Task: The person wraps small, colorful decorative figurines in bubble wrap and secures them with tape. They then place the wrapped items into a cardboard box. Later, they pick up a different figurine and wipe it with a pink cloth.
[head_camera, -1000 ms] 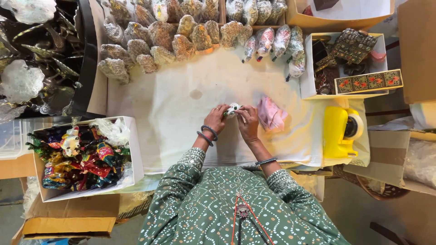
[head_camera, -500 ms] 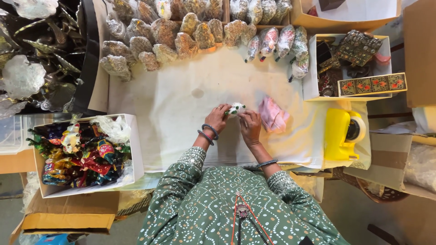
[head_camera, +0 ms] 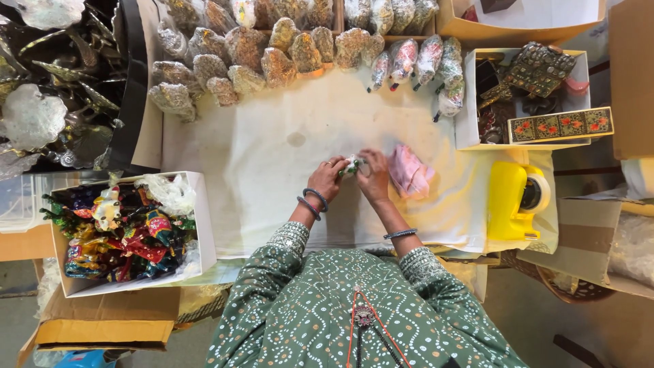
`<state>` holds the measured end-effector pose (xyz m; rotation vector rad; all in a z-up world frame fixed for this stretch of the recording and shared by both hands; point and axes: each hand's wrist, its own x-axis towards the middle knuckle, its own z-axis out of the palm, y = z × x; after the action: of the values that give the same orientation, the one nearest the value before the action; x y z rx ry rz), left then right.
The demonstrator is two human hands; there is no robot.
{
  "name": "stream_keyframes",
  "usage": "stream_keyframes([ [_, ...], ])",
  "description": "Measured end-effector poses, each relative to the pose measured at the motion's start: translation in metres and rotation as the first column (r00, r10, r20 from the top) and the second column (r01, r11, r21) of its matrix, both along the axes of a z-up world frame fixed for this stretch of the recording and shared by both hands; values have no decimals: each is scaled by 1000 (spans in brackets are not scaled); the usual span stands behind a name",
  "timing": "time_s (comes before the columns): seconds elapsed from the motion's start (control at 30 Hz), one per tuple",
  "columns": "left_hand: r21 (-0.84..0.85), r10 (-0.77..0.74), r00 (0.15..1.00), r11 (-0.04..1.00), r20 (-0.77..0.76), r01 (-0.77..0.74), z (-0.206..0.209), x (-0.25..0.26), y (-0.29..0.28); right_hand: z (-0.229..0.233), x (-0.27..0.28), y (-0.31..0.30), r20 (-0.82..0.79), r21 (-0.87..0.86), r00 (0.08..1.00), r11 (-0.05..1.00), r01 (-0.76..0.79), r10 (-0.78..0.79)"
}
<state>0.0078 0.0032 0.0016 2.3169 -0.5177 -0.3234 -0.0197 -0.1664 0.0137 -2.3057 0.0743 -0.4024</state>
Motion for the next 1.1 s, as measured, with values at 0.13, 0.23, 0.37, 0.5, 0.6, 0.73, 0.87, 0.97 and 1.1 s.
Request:
stream_keyframes([
  [0.13,-29,-21,999,999,34,22,-19,-3,0,-28,7,-7,-64,45,998,999,-17,20],
  [0.23,-171,41,996,985,76,-27,-18,-6,-2,-19,8,-7,-79,16,996,999,-37,38],
  [0.37,-333,193,969,934,153,-134,6,-13,-1,-6,5,-5,-128,51,987,995,-92,97],
  [0.5,-262,207,972,950,112,-172,-12,-13,3,-19,4,-6,-128,32,983,991,-129,132],
  [0.6,-247,225,966,950,127,-188,-8,-14,-2,-23,7,-12,-160,62,967,980,-189,197],
  [0.73,-186,234,961,961,144,-206,3,-11,-3,-33,11,-34,-239,254,911,927,-275,336],
  [0.87,-132,211,968,972,133,-194,14,-10,-3,-29,16,-35,-341,444,877,881,-166,338],
  [0.97,-134,203,973,973,112,-188,13,-11,-3,-7,21,-22,-412,233,886,965,-123,212],
  [1.1,-148,202,972,972,121,-184,2,-13,-2,8,30,-12,-454,8,878,986,-165,150],
])
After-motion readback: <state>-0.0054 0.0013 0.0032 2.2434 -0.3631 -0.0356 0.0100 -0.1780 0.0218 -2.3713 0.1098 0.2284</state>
